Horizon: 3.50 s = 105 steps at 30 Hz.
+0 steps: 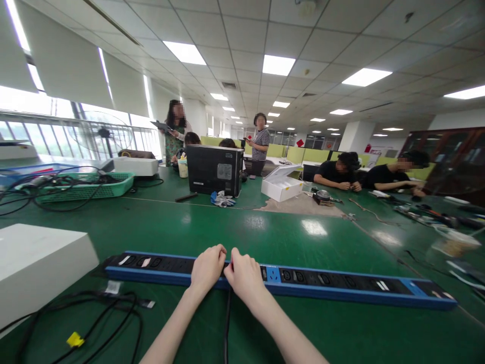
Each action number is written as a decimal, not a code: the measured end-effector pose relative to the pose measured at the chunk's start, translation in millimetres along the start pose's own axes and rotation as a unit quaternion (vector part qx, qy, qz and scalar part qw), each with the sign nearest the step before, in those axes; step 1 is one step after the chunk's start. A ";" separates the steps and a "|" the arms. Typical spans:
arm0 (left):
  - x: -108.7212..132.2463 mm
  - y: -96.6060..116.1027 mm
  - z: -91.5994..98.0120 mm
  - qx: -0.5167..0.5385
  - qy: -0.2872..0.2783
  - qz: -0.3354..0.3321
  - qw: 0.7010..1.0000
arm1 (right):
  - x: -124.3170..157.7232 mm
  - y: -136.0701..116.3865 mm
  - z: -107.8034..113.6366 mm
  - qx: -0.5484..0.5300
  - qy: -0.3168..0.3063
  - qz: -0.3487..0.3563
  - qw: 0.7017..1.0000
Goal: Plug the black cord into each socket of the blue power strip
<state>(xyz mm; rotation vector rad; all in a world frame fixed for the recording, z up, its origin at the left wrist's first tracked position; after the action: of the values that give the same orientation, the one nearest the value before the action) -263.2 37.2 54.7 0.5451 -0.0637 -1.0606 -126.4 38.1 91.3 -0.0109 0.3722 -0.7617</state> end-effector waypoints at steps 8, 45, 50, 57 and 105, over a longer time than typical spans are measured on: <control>0.7 -1.5 -0.8 0.001 0.000 -0.002 1.000 | -3.7 8.7 -7.0 -0.017 0.006 0.004 1.000; -4.8 -3.1 -7.2 -0.002 0.002 0.009 1.000 | 18.1 -38.8 -16.1 0.237 -0.019 0.212 0.948; -2.8 -1.4 -5.9 -0.001 0.004 0.002 1.000 | 24.0 -36.3 -16.6 0.244 -0.006 0.200 0.949; -2.0 0.6 -5.3 -0.008 0.013 0.004 1.000 | 22.5 -24.9 -6.8 0.162 -0.010 0.156 0.974; -6.0 1.5 -10.8 -0.027 -0.008 0.019 0.999 | 70.4 176.5 134.6 -0.302 0.116 -0.102 0.941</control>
<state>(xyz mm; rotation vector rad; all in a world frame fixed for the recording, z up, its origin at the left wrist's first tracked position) -261.7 47.1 47.3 0.4854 -0.0591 -1.0266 83.6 102.1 169.0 -0.5482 0.8309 -0.8304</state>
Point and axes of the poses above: each hand's wrist, its own x-axis away from the middle knuckle, its own z-axis out of the back of the hand, y = z × x, the point moved 7 cm from there along -x, towards the middle knuckle, and after that the axes turned 14 degrees about z, right-handed, at the moved point
